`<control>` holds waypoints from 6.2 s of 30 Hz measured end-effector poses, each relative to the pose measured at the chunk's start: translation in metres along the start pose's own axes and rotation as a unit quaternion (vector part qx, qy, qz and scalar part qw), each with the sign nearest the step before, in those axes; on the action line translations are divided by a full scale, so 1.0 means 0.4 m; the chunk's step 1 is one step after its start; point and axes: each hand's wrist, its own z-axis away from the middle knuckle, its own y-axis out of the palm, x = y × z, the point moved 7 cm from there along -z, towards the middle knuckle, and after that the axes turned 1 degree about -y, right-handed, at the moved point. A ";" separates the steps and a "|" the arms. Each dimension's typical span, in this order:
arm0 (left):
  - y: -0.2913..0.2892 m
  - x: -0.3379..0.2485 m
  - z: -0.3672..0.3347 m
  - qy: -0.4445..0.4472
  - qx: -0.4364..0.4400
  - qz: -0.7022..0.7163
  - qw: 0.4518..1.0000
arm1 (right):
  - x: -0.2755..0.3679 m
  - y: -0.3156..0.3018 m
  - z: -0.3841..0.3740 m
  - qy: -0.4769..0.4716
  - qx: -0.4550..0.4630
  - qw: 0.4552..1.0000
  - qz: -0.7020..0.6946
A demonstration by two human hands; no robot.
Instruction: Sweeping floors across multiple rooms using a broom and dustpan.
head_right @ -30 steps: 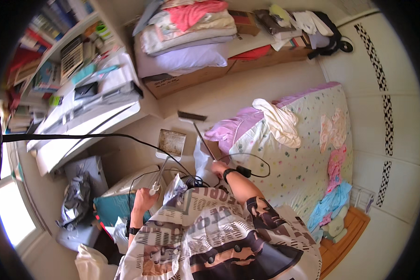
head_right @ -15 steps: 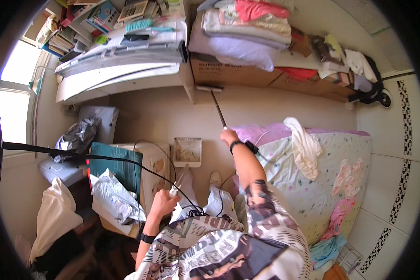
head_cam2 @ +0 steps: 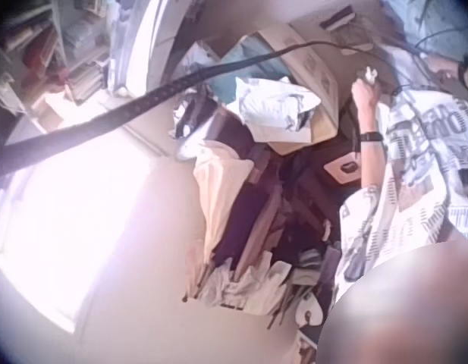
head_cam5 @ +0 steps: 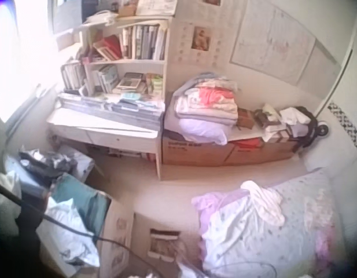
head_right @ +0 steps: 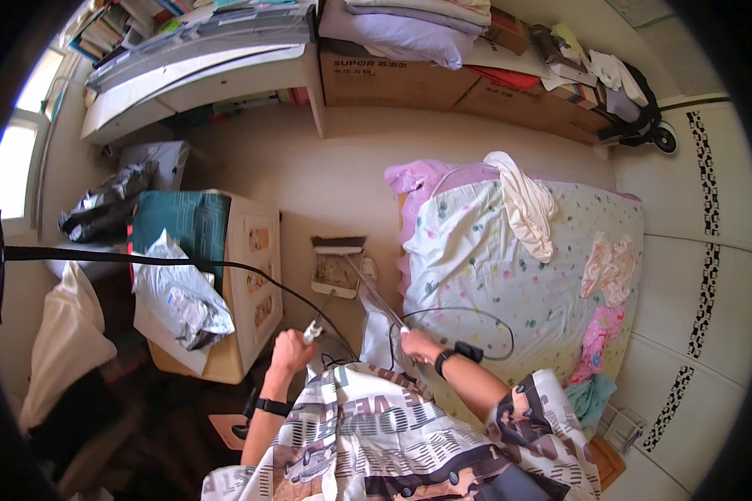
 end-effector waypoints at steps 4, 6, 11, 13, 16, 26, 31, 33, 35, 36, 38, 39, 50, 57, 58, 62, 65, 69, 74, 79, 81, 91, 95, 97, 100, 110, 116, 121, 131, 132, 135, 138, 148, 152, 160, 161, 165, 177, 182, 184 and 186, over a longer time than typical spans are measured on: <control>0.062 0.085 0.049 0.019 -0.058 0.035 0.998 | -0.036 0.033 0.248 0.038 -0.046 0.998 -0.034; 0.100 0.074 0.105 0.043 0.001 -0.024 0.999 | -0.086 0.013 0.291 0.022 -0.080 0.995 -0.053; 0.209 0.125 0.237 -0.007 0.009 0.009 1.000 | -0.082 -0.095 0.181 -0.021 -0.128 0.989 -0.067; 0.260 0.157 0.280 -0.045 0.030 0.033 0.998 | -0.065 -0.130 0.023 -0.059 -0.101 0.991 -0.068; 0.341 0.168 0.345 -0.060 0.019 0.052 0.997 | -0.038 -0.196 -0.207 -0.041 -0.095 0.988 -0.114; 0.544 0.174 0.441 -0.132 0.011 0.160 0.978 | -0.161 0.240 -0.055 -0.068 0.005 0.970 0.232; 0.543 0.129 0.512 -0.160 0.007 0.220 0.962 | -0.280 0.202 0.232 -0.052 0.048 0.989 0.127; 0.589 0.118 0.543 -0.168 -0.007 0.233 0.958 | -0.310 0.190 0.316 -0.022 0.056 0.993 0.102; 0.598 0.080 0.572 -0.166 -0.031 0.248 0.954 | -0.319 0.180 0.366 0.000 0.047 0.993 0.111; 0.601 0.052 0.604 -0.168 -0.039 0.268 0.948 | -0.333 0.171 0.373 0.010 0.028 0.995 0.092; 0.607 -0.014 0.669 -0.157 -0.033 0.238 0.958 | -0.339 0.165 0.370 0.015 0.017 0.995 0.093; 0.609 -0.058 0.699 -0.140 -0.040 0.217 0.965 | -0.340 0.161 0.340 0.010 0.001 0.995 0.097; 0.734 -0.120 0.993 -0.060 -0.120 0.179 0.975 | -0.275 0.216 0.019 0.114 0.039 0.989 -0.087; 0.799 0.046 1.204 -0.051 -0.217 0.161 0.961 | -0.407 0.336 0.002 0.028 -0.015 0.997 0.065; 0.826 0.076 1.248 -0.047 -0.220 0.159 0.961 | -0.429 0.372 0.014 0.025 -0.019 0.998 0.062; 0.967 0.215 1.447 -0.053 -0.213 0.188 0.957 | -0.537 0.583 0.085 0.109 0.000 0.993 -0.035; 1.082 0.321 1.622 -0.034 -0.232 0.206 0.950 | -0.677 0.720 0.083 0.029 0.057 0.998 0.002; 1.267 0.436 1.842 -0.083 -0.234 0.260 0.933 | -0.734 1.032 0.223 -0.068 0.140 0.971 0.181; 1.421 0.604 2.049 -0.133 -0.239 0.318 0.908 | -0.850 1.183 0.233 0.008 0.082 0.958 0.276; 1.559 0.772 2.199 -0.252 -0.254 0.355 0.864 | -0.734 1.318 0.351 0.063 0.074 0.994 -0.051; 1.560 0.839 2.249 -0.290 -0.257 0.372 0.843 | -0.667 1.307 0.298 -0.007 0.065 0.998 0.003; 1.416 1.173 2.253 -0.326 -0.311 0.345 0.823 | -0.329 1.517 0.078 -0.345 0.079 0.848 0.393; 1.461 1.303 2.270 -0.406 -0.219 0.333 0.822 | -0.444 1.690 0.273 -0.075 0.074 0.891 0.441; 1.446 1.395 2.208 -0.377 -0.193 0.322 0.847 | -0.497 1.677 0.265 -0.075 0.072 0.944 0.312; 1.465 1.499 2.167 -0.357 -0.200 0.309 0.858 | -0.495 1.673 0.359 -0.096 0.012 0.976 0.197; 1.508 1.711 2.163 -0.278 -0.028 0.322 0.904 | -0.498 1.557 0.754 -0.078 -0.115 0.962 0.234; 1.596 1.789 2.303 -0.263 -0.046 0.321 0.909 | -0.527 1.710 0.970 -0.022 -0.150 0.949 0.276; 1.685 1.848 2.419 -0.288 -0.202 0.280 0.893 | -0.550 1.803 0.946 -0.071 -0.105 0.901 0.416; 1.888 1.847 2.519 -0.404 -0.135 0.184 0.886 | -0.530 2.012 0.826 0.070 0.163 0.980 0.090; 1.906 1.848 2.530 -0.407 -0.134 0.174 0.886 | -0.519 2.035 0.827 0.055 0.187 0.978 0.080; 1.883 1.859 2.553 -0.428 -0.110 0.174 0.880 | -0.508 2.074 0.806 -0.019 0.226 0.969 0.096; 1.673 1.788 2.572 -0.447 -0.020 0.070 0.891 | -0.525 2.094 0.787 -0.087 0.176 0.959 0.205; 0.832 1.579 2.527 -0.425 -0.340 -0.032 0.838 | -0.475 2.216 0.729 -0.224 0.096 0.912 0.329; 0.870 1.667 2.488 -0.369 -0.374 0.017 0.851 | -0.465 2.264 0.713 -0.214 0.109 0.934 0.266; 0.953 1.588 2.523 -0.405 -0.343 0.029 0.847 | -0.414 2.305 0.653 -0.237 0.076 0.931 0.268; 0.971 1.571 2.532 -0.404 -0.341 0.029 0.848 | -0.399 2.318 0.661 -0.245 0.081 0.924 0.282; 1.093 1.549 2.608 -0.438 -0.375 0.048 0.816 | -0.304 2.372 0.787 -0.262 0.077 0.910 0.312; 1.237 1.477 2.698 -0.457 -0.367 0.052 0.809 | -0.099 2.647 0.802 -0.379 0.193 0.665 0.614; 1.284 1.488 2.701 -0.450 -0.418 0.019 0.789 | 0.013 2.749 0.708 -0.441 0.036 0.666 0.601; 1.306 1.501 2.701 -0.435 -0.417 0.027 0.797 | -0.002 2.782 0.688 -0.431 0.028 0.649 0.626; 1.308 1.495 2.712 -0.448 -0.416 0.033 0.791 | -0.039 2.785 0.716 -0.403 -0.001 0.685 0.607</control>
